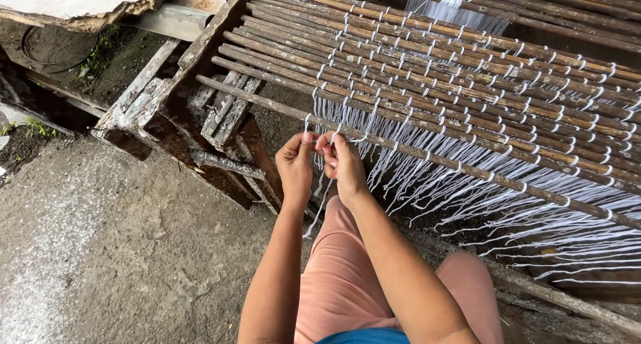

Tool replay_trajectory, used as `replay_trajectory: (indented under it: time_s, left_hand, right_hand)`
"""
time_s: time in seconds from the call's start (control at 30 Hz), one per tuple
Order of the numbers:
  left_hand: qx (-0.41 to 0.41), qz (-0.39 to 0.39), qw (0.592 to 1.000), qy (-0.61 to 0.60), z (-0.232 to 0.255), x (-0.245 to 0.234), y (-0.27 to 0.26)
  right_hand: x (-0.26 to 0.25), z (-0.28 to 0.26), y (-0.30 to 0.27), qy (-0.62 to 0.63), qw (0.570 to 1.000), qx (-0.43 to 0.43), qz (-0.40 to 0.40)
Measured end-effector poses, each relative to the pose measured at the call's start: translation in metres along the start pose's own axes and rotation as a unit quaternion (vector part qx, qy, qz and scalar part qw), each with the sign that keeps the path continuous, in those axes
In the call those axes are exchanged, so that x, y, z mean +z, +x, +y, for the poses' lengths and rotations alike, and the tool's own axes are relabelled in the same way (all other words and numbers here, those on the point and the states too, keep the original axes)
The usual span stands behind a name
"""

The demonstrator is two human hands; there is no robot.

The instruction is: Tying white threads onto horizontal wooden sticks of a loom structure.

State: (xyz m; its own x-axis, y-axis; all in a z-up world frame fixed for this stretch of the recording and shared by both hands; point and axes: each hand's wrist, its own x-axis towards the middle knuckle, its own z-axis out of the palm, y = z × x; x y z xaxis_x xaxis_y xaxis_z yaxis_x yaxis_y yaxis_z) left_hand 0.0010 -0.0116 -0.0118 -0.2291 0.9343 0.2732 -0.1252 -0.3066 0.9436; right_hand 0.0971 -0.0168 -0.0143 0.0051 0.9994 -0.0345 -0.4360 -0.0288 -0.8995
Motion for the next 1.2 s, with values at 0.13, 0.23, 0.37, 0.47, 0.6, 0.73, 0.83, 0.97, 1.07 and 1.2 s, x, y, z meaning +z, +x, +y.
replay_trajectory:
  time_s: [0.13, 0.23, 0.37, 0.47, 0.6, 0.73, 0.83, 0.97, 1.07, 1.2]
  left_hand:
    - [-0.001, -0.004, 1.000, -0.008, -0.006, -0.002, 0.002]
    - [-0.005, -0.007, 1.000, -0.010, -0.004, -0.001, 0.001]
    - [-0.010, -0.009, 1.000, -0.028, 0.002, 0.002, -0.001]
    - [-0.015, -0.013, 0.999, -0.033, 0.004, 0.002, -0.001]
    - [-0.014, -0.015, 0.999, -0.034, -0.002, 0.003, 0.002]
    - [-0.020, -0.010, 1.000, -0.022, -0.002, 0.004, 0.001]
    - [-0.018, -0.008, 1.000, -0.021, -0.004, 0.002, 0.002]
    - [-0.015, -0.010, 1.000, -0.008, -0.008, 0.000, 0.006]
    - [-0.019, -0.008, 1.000, -0.010, -0.006, 0.001, 0.007]
    - [-0.019, -0.011, 1.000, -0.005, -0.002, 0.002, 0.006]
  right_hand:
    - [0.000, 0.003, 0.005, -0.086, 0.996, -0.028, 0.015]
    - [0.002, -0.004, -0.003, -0.070, 0.997, -0.029, 0.018]
    - [-0.001, -0.009, -0.019, -0.032, 0.999, -0.023, 0.036]
    - [-0.007, -0.008, -0.022, -0.022, 0.997, -0.047, 0.055]
    - [-0.011, -0.007, -0.020, -0.027, 0.996, -0.053, 0.072]
    - [-0.009, -0.009, -0.018, -0.026, 0.996, -0.048, 0.070]
    - [-0.016, 0.001, -0.007, -0.071, 0.995, -0.037, 0.067]
    - [-0.064, 0.073, -0.011, -0.259, 0.957, -0.117, 0.059]
    - [-0.081, 0.096, -0.042, -0.427, 0.903, -0.009, 0.038]
    - [-0.119, 0.114, -0.076, -0.588, 0.807, 0.050, -0.004]
